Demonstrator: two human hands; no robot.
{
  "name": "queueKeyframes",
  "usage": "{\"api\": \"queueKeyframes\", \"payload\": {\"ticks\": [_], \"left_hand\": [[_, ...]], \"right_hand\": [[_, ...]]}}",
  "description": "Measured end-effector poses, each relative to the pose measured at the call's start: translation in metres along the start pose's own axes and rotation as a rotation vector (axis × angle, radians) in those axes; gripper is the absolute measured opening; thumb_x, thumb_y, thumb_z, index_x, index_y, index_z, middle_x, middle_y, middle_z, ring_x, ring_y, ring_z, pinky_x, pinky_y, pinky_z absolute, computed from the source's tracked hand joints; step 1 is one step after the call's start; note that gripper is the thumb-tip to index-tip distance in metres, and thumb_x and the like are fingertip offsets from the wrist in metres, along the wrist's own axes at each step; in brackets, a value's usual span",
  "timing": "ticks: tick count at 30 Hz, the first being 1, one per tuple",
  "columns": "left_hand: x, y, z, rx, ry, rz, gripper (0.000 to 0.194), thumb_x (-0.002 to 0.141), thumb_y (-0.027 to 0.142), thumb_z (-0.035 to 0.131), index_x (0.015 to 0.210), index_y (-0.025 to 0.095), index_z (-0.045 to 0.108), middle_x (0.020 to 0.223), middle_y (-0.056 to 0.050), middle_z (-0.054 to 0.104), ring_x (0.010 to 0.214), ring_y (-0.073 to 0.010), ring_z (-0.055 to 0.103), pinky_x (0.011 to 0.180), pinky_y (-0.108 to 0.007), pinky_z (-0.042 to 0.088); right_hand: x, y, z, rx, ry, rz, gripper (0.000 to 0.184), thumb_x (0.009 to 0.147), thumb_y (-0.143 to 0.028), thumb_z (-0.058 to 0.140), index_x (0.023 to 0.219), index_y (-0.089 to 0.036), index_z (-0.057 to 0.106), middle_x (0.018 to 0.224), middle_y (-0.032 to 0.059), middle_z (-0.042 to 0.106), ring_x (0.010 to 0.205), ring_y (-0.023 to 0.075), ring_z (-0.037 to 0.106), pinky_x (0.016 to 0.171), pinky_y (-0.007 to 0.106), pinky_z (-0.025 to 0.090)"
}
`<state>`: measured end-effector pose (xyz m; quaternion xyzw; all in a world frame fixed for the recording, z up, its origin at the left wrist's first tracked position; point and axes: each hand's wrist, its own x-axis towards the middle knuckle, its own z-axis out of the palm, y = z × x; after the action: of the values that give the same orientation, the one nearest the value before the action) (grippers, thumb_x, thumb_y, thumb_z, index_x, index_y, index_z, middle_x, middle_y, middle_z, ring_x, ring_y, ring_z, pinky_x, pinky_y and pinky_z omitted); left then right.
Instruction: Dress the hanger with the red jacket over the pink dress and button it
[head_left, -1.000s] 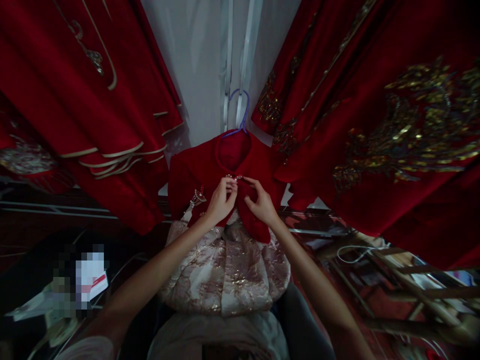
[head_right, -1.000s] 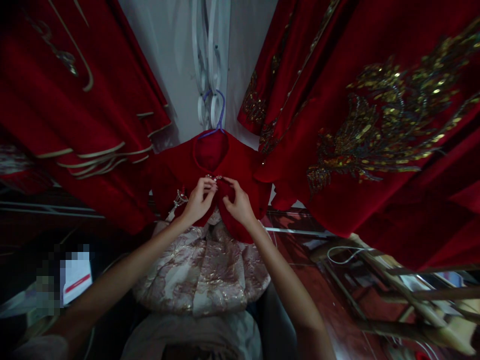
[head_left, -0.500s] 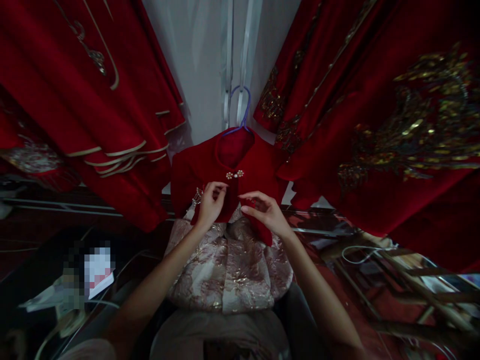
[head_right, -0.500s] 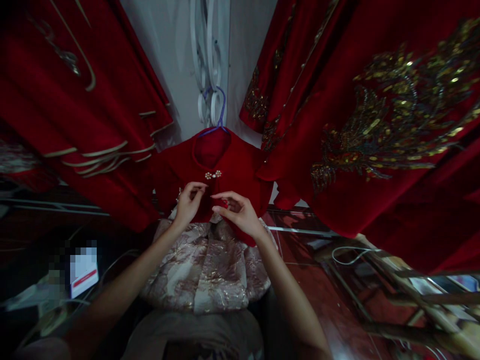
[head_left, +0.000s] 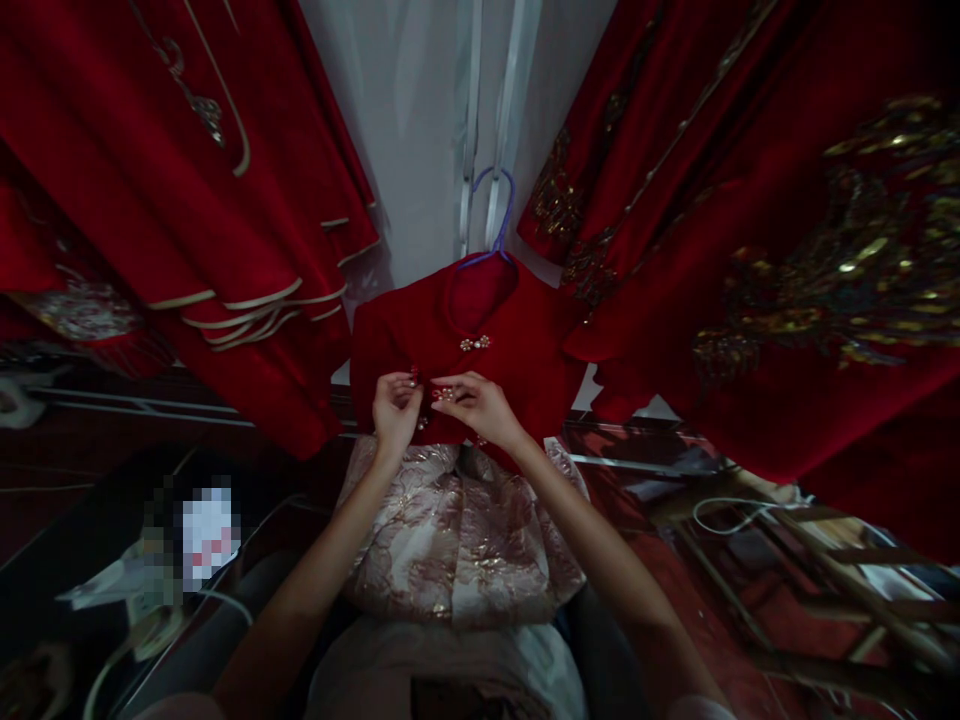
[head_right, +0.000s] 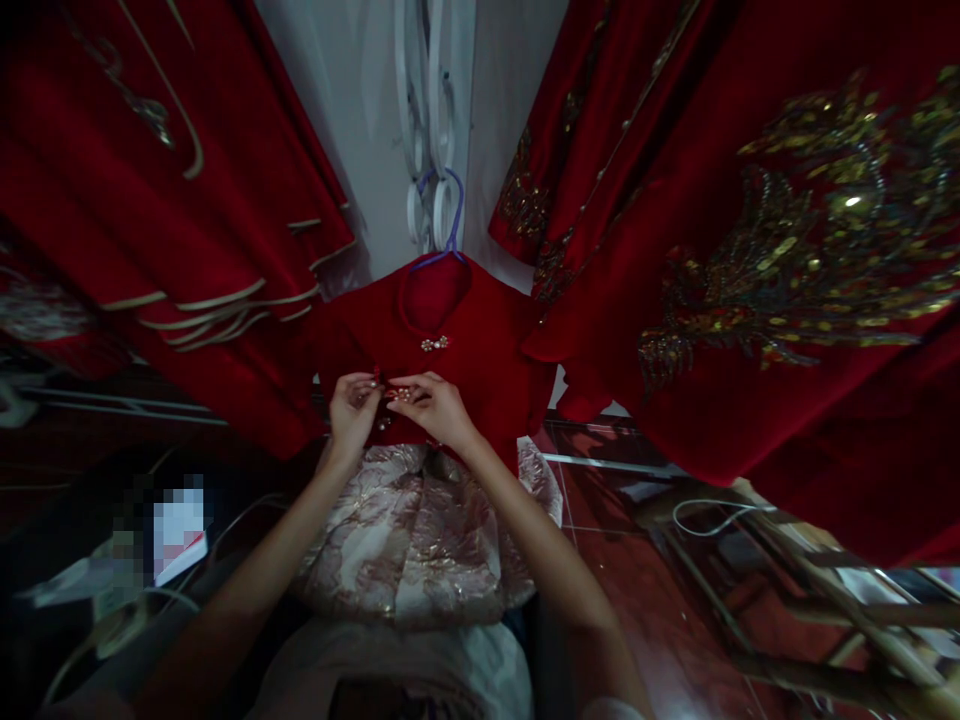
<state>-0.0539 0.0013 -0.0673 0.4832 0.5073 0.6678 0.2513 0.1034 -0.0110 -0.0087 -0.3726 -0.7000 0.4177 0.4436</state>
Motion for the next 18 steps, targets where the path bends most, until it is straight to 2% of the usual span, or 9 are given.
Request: {"api": "queueKeyframes", "payload": {"ticks": [3,6,18], "left_hand": [[0.001,0.003,-0.002,-0.031,-0.037,-0.032,0.022,0.069,0.023,0.064,0.09,0.017,0.058,0.086,-0.003,0.065,0.077,-0.0127,0.063,0.075,-0.028,0.052],[0.003,0.003,-0.005,-0.07,-0.062,-0.073,0.022,0.068,0.024,0.064,0.089,0.016,0.062,0.088,-0.005,0.068,0.08,-0.0144,0.065,0.081,-0.031,0.053],[0.001,0.003,-0.007,-0.046,-0.101,-0.072,0.025,0.072,0.03,0.066,0.092,0.015,0.068,0.092,-0.008,0.072,0.082,-0.0171,0.069,0.083,-0.035,0.056]], "right_hand": [[0.017,0.013,0.011,-0.129,0.104,-0.004,0.025,0.072,-0.029,0.071,0.095,-0.019,0.069,0.08,0.0005,0.066,0.068,0.01,0.062,0.065,0.021,0.053],[0.027,0.018,0.018,-0.191,0.15,-0.026,0.016,0.075,-0.025,0.066,0.09,-0.019,0.069,0.082,0.0011,0.068,0.068,0.01,0.063,0.067,0.022,0.053],[0.03,0.018,0.024,-0.25,0.176,-0.078,0.016,0.08,-0.022,0.06,0.092,-0.019,0.071,0.087,0.0029,0.066,0.068,0.0105,0.064,0.068,0.023,0.054]]}}
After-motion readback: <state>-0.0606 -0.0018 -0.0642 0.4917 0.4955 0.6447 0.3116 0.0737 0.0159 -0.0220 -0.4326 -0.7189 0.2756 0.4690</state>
